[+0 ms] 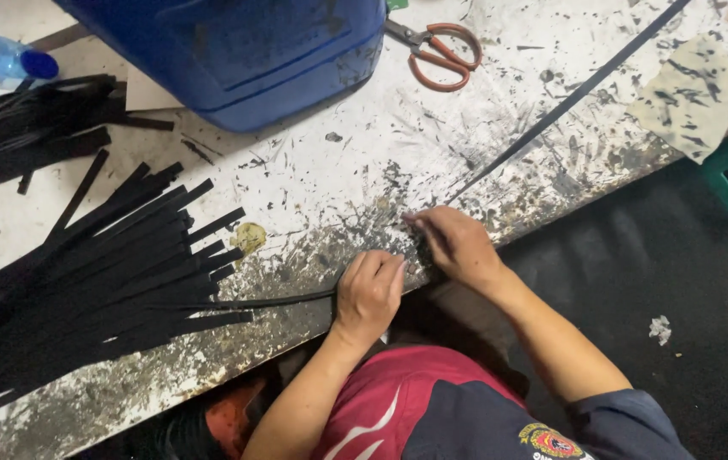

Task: The person smooths long black rubber strips on a workbench using a small reddish tool, repeatedly rubbing along the length of each strip. The strips are handled one at a time and placed back on the table after treatment.

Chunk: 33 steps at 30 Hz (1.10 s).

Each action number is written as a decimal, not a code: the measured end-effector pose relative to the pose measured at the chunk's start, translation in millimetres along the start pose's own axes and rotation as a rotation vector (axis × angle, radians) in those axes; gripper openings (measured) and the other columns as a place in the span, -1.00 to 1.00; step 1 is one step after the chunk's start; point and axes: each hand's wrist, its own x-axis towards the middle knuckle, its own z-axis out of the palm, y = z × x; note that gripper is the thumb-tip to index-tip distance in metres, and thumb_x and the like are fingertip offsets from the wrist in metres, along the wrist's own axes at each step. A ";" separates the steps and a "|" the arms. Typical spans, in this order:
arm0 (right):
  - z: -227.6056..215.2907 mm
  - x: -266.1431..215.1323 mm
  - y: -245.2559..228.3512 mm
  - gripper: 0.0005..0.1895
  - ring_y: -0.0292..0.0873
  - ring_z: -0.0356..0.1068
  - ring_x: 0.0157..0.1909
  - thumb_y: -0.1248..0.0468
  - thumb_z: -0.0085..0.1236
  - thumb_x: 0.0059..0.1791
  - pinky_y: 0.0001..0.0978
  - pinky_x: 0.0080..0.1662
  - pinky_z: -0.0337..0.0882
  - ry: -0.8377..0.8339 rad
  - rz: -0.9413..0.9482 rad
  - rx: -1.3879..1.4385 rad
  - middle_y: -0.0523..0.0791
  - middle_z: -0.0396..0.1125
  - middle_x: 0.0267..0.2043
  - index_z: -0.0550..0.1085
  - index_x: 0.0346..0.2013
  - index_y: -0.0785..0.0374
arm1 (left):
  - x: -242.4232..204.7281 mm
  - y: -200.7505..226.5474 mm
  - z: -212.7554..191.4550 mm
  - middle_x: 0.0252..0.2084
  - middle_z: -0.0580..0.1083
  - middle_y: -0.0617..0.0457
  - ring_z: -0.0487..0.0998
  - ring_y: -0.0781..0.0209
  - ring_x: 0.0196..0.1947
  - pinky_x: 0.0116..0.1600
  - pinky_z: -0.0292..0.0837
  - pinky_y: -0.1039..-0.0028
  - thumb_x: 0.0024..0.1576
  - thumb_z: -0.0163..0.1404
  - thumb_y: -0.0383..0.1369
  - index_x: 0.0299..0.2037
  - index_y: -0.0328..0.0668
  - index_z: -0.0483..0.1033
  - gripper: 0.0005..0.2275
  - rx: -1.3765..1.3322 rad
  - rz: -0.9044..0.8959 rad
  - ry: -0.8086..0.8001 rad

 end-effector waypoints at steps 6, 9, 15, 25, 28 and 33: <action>-16.7 -10.6 63.5 -0.88 0.02 0.53 -0.14 0.27 0.12 0.13 -0.16 -0.08 0.52 0.108 0.080 -0.238 -0.10 0.50 -0.26 0.59 -0.08 0.12 | -34.1 -20.1 -11.8 -0.38 0.42 0.04 0.51 0.02 -0.44 -0.34 0.45 0.35 0.17 0.17 -0.40 -0.25 -0.16 0.65 -0.95 0.098 0.000 -0.012; 8.6 -13.8 38.9 -0.90 -0.01 0.47 -0.31 0.23 0.16 0.10 -0.19 -0.27 0.47 0.161 -0.015 -0.324 -0.14 0.35 -0.29 0.60 -0.12 0.02 | -23.8 -13.7 -17.2 -0.40 0.39 0.03 0.48 0.01 -0.46 -0.36 0.43 0.35 0.17 0.15 -0.44 -0.27 -0.19 0.64 -0.97 0.068 0.006 0.010; 50.7 -37.7 8.1 -0.89 -0.04 0.36 -0.44 0.22 0.14 0.07 -0.30 -0.40 0.39 0.130 -0.087 -0.388 -0.16 0.20 -0.46 0.52 -0.33 0.10 | -11.9 -9.0 -27.7 -0.40 0.39 0.07 0.47 0.07 -0.48 -0.38 0.41 0.39 0.18 0.14 -0.43 -0.28 -0.16 0.65 -0.96 0.067 0.003 0.023; 47.2 -36.3 1.5 -0.96 -0.06 0.40 -0.42 0.24 0.18 0.02 -0.30 -0.36 0.42 0.061 -0.117 -0.321 -0.15 0.25 -0.46 0.54 -0.30 0.11 | -10.3 -7.1 -30.4 -0.42 0.37 0.02 0.46 0.01 -0.50 -0.40 0.40 0.35 0.15 0.14 -0.49 -0.32 -0.24 0.62 -0.97 0.052 -0.003 0.016; 25.0 -23.6 43.5 -0.90 -0.05 0.40 -0.41 0.25 0.19 0.08 -0.28 -0.33 0.40 0.180 -0.063 -0.407 -0.15 0.26 -0.44 0.54 -0.32 0.14 | -12.5 -9.4 -27.2 -0.42 0.38 0.03 0.47 0.02 -0.50 -0.40 0.41 0.36 0.15 0.16 -0.48 -0.31 -0.24 0.64 -0.98 0.037 -0.002 0.022; 58.5 -40.5 4.9 -0.94 0.01 0.42 -0.41 0.26 0.18 0.02 -0.26 -0.35 0.43 0.080 -0.120 -0.257 -0.11 0.26 -0.46 0.53 -0.34 0.15 | -10.9 -8.7 -28.2 -0.42 0.38 0.01 0.47 0.01 -0.50 -0.41 0.41 0.35 0.15 0.16 -0.48 -0.30 -0.26 0.64 -0.97 0.037 -0.005 0.021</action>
